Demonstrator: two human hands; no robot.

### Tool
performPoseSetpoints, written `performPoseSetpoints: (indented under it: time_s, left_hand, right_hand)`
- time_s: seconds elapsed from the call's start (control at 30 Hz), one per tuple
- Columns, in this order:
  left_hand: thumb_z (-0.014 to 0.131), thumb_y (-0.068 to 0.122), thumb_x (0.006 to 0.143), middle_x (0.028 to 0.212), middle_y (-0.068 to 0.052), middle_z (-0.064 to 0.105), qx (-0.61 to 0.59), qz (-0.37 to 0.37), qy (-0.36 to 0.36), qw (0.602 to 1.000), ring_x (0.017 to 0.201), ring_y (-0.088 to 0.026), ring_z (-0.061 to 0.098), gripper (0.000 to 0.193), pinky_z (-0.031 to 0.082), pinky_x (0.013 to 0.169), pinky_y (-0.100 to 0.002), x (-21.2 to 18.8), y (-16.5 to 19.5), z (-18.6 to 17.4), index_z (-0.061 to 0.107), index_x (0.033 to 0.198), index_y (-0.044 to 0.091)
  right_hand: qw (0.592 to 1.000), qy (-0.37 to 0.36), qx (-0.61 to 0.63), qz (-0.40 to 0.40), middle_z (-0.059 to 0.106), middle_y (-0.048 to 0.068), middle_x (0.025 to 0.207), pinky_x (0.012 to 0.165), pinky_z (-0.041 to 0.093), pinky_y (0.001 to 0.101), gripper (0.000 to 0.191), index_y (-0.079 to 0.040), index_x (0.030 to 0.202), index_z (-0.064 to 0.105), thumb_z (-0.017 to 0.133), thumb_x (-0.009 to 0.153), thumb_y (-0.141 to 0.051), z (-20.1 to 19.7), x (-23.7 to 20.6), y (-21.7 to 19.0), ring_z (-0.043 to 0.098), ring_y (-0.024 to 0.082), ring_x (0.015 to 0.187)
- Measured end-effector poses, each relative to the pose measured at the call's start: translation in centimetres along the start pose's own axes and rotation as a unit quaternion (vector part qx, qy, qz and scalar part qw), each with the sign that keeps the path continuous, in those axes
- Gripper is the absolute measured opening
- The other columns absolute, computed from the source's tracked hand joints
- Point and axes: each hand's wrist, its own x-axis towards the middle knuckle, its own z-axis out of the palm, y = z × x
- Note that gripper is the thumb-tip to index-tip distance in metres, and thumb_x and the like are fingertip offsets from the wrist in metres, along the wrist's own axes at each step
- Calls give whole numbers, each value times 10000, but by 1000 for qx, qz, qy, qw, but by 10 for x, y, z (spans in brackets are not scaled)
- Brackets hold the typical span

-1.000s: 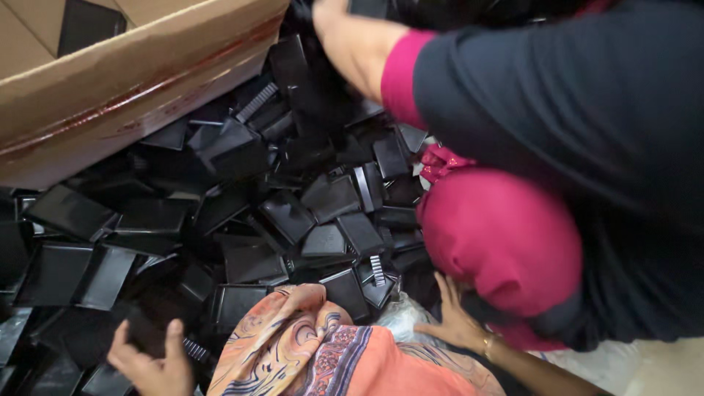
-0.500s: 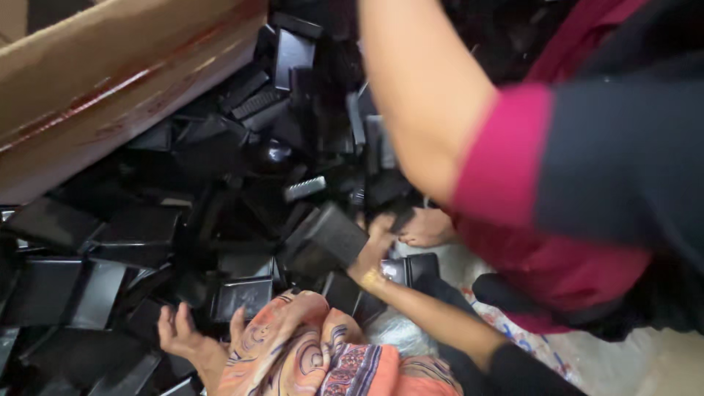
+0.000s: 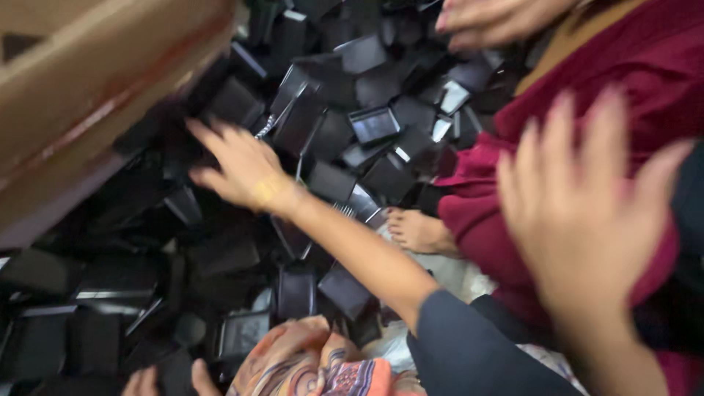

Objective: The person sits on the floor and sorts a large pile of black plastic components by hand. They pick up individual pieces, inspect them, and place them into cardboard boxes.

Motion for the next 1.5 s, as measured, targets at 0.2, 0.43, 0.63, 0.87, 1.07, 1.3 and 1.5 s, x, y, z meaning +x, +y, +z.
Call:
performPoseSetpoints:
  time_s: [0.2, 0.43, 0.63, 0.87, 1.07, 1.3, 1.5]
  left_hand:
    - [691, 256, 758, 1130, -114, 670, -230, 401, -230, 857, 1075, -335, 633, 386, 479, 977, -461, 64, 88, 55, 693, 1107, 91]
    - [747, 330, 777, 1662, -56, 269, 66, 605, -633, 479, 1542, -381, 81, 909, 79, 1157, -659, 104, 243, 76, 345, 1593, 345]
    - [695, 427, 886, 1446, -135, 492, 95, 616, -625, 470, 1556, -294, 46, 709, -12, 1190, -722, 97, 211, 112, 405, 1506, 245]
    - [583, 282, 790, 1217, 12, 701, -164, 601, -352, 699, 1440, -296, 378, 413, 167, 1156, -708, 164, 136, 129, 688, 1184, 214]
    - [571, 386, 811, 1434, -51, 519, -79, 349, -354, 864, 1192, -377, 448, 689, 326, 1080, -642, 290, 126, 89, 480, 1470, 210]
    - [747, 361, 645, 1398, 131, 625, 411, 473, -144, 766, 1534, -192, 500, 943, 301, 1288, -606, 358, 140, 26, 508, 1556, 339]
    - [645, 189, 962, 1357, -110, 603, 10, 400, -169, 901, 1222, -282, 588, 476, 504, 1026, -442, 270, 75, -6, 552, 1429, 201]
  right_hand:
    - [979, -122, -131, 102, 629, 196, 1203, 839, 503, 487, 631, -35, 1341, 572, 751, 849, -386, -90, -285, 53, 608, 396, 1068]
    - [805, -340, -124, 470, 233, 398, 1480, 1145, 268, 650, 1441, -189, 1664, -46, 887, 708, -729, -87, -403, 113, 320, 613, 1348]
    - [808, -38, 166, 564, 97, 308, 1613, 1222, 270, 474, 1460, -178, 1604, -13, 925, 580, -630, -8, -357, 126, 206, 459, 1502]
    - [682, -30, 310, 662, 211, 228, 1616, 1152, 383, 495, 1465, -282, 1651, -20, 879, 525, -546, 41, -202, 43, 257, 406, 1501]
    - [703, 114, 472, 521, 180, 214, 1629, 1202, 306, 463, 1537, -138, 1651, -61, 909, 531, -545, 6, -68, -5, 231, 347, 1509]
    - [754, 155, 567, 294, 140, 283, 1669, 1216, 250, 480, 1446, -44, 1680, -78, 879, 693, -492, -14, 12, 6, 222, 361, 1542]
    - [991, 103, 74, 48, 278, 248, 1716, 1344, 221, 580, 982, -11, 1626, 262, 798, 890, -378, -56, -174, 35, 273, 474, 1635]
